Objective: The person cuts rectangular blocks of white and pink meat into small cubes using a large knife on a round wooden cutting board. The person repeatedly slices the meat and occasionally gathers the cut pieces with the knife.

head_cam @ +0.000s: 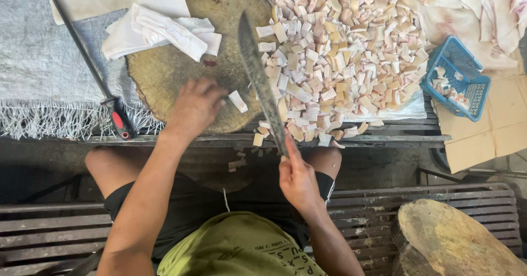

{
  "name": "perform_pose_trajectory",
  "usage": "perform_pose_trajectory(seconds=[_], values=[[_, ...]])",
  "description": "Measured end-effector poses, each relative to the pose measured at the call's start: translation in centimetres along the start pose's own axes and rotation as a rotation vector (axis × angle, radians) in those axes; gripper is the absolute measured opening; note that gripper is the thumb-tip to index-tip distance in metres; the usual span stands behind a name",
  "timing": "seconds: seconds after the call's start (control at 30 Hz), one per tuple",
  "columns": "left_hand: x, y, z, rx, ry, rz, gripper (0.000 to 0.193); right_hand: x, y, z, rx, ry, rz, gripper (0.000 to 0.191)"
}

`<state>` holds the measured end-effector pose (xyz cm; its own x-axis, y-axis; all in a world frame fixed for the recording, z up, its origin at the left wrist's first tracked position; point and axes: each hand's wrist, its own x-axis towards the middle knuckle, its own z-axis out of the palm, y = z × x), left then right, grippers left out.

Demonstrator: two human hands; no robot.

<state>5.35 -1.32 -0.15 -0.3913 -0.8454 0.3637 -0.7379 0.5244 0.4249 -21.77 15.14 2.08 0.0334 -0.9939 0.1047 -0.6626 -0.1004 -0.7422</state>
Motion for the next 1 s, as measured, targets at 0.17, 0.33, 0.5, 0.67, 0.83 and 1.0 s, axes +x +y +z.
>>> perform_pose_trajectory(seconds=[0.17, 0.33, 0.5, 0.67, 0.83, 1.0], values=[[1.3, -3.3, -0.9, 0.064, 0.227, -0.255, 0.034, -0.7, -0.8, -1.7, -0.068, -0.084, 0.091, 0.062], [4.1, -6.3, -0.6, 0.323, 0.184, -0.184, 0.061, 2.2, 0.6, -1.9, -0.203, -0.076, -0.241, 0.061], [8.6, -8.7, -2.3, 0.547, -0.084, -0.104, 0.055, 6.1, 2.1, -2.4, -0.620, -0.111, 0.317, 0.059], [10.7, -8.8, -4.9, 0.495, -0.320, -0.093, 0.050, 7.9, 4.2, -2.2, -0.375, 0.034, 0.047, 0.060], [6.7, -4.0, -5.3, -0.011, -0.294, -0.275, 0.037, 7.0, 6.1, -1.1, -0.074, 0.046, 0.096, 0.057], [2.7, 3.0, -1.2, -0.143, -0.267, -0.279, 0.044, 4.8, 5.1, -0.1, 0.105, 0.030, 0.278, 0.060]])
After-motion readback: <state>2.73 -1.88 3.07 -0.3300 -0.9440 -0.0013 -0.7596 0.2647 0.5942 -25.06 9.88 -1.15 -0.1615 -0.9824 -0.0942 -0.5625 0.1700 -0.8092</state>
